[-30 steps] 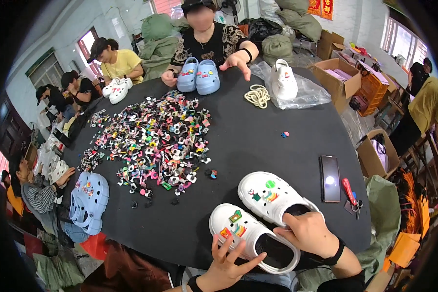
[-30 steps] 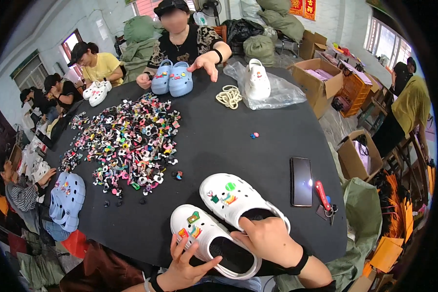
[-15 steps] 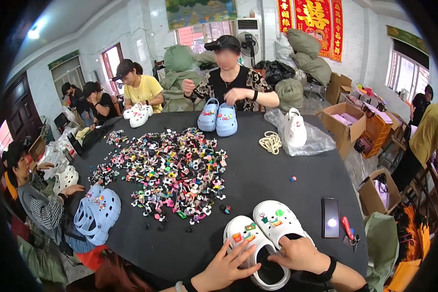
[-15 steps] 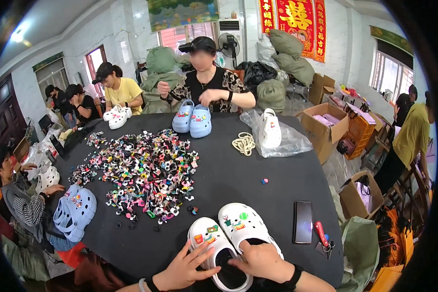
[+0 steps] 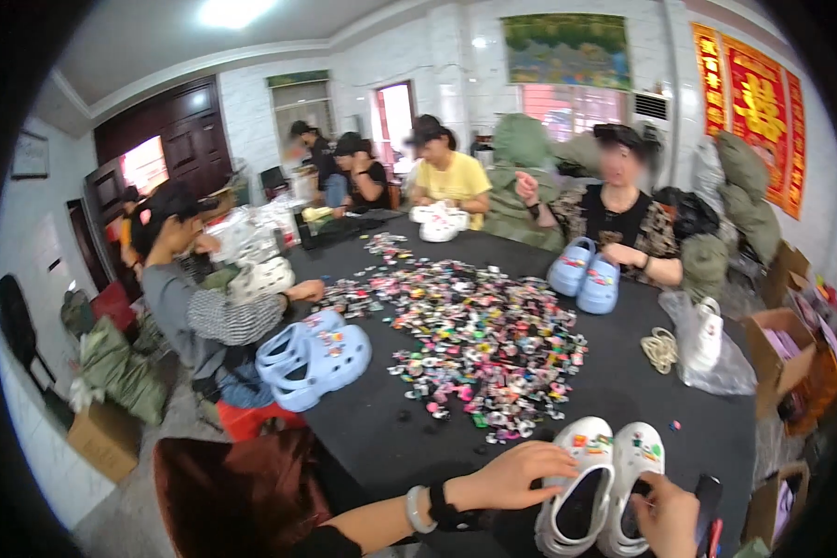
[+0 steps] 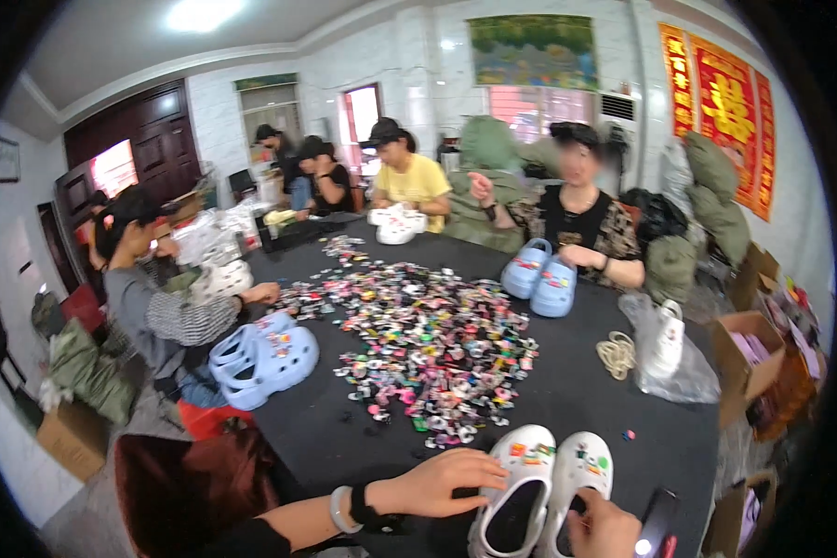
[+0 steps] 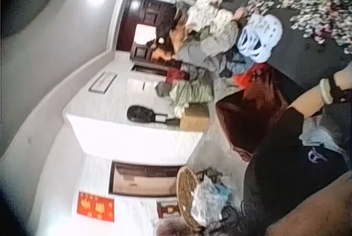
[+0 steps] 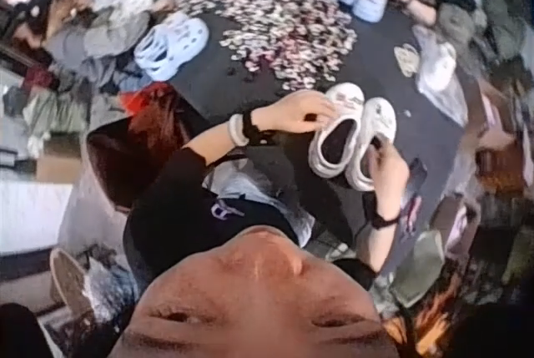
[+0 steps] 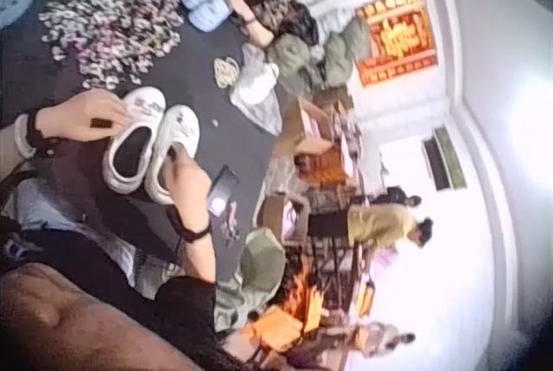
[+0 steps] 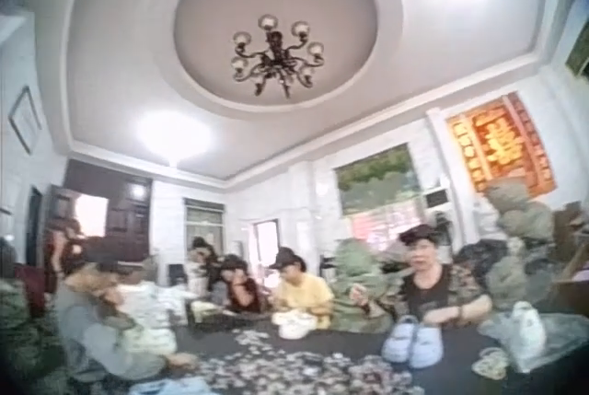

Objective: Insert decorative charms into the ventilation holes of white foam clogs.

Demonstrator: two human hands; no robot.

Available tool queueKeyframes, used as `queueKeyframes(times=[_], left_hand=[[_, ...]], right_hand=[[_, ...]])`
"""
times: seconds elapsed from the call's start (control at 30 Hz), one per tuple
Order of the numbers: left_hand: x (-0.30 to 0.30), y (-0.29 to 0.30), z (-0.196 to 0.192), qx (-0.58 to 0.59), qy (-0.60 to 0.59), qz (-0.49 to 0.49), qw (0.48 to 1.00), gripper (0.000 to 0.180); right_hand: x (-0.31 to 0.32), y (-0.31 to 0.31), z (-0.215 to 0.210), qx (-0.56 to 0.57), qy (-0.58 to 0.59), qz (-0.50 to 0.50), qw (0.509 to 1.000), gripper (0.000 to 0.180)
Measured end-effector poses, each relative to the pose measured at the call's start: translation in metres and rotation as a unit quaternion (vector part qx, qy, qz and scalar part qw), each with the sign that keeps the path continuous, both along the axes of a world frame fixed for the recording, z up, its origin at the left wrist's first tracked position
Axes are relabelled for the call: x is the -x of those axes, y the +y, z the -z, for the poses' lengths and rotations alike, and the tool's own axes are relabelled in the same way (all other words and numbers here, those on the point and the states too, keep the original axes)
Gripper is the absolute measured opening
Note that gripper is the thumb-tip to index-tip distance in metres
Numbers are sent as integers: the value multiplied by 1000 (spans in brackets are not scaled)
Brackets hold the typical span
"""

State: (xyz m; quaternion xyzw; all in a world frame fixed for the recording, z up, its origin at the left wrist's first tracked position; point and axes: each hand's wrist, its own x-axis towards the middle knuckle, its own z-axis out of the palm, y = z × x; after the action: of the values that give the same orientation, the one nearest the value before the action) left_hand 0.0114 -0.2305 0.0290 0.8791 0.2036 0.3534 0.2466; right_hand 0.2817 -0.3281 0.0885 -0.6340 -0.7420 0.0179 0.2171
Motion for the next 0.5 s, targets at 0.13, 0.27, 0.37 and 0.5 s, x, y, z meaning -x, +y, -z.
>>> queueKeyframes(times=[0.13, 0.27, 0.37, 0.5], left_hand=[[1, 28, -36, 57, -117, -61, 990, 15], [-14, 57, -41, 215, -194, -53, 956, 24], [-40, 58, -49, 240, -264, 7, 934, 24], [-74, 79, -33, 276, -313, 18, 909, 25]], right_hand=[[-5, 16, -25, 104, 244, -121, 957, 39], [13, 38, -35, 17, 279, -114, 953, 45], [6, 58, -20, 14, 304, -105, 947, 37], [8, 62, -11, 53, 395, -127, 908, 41]])
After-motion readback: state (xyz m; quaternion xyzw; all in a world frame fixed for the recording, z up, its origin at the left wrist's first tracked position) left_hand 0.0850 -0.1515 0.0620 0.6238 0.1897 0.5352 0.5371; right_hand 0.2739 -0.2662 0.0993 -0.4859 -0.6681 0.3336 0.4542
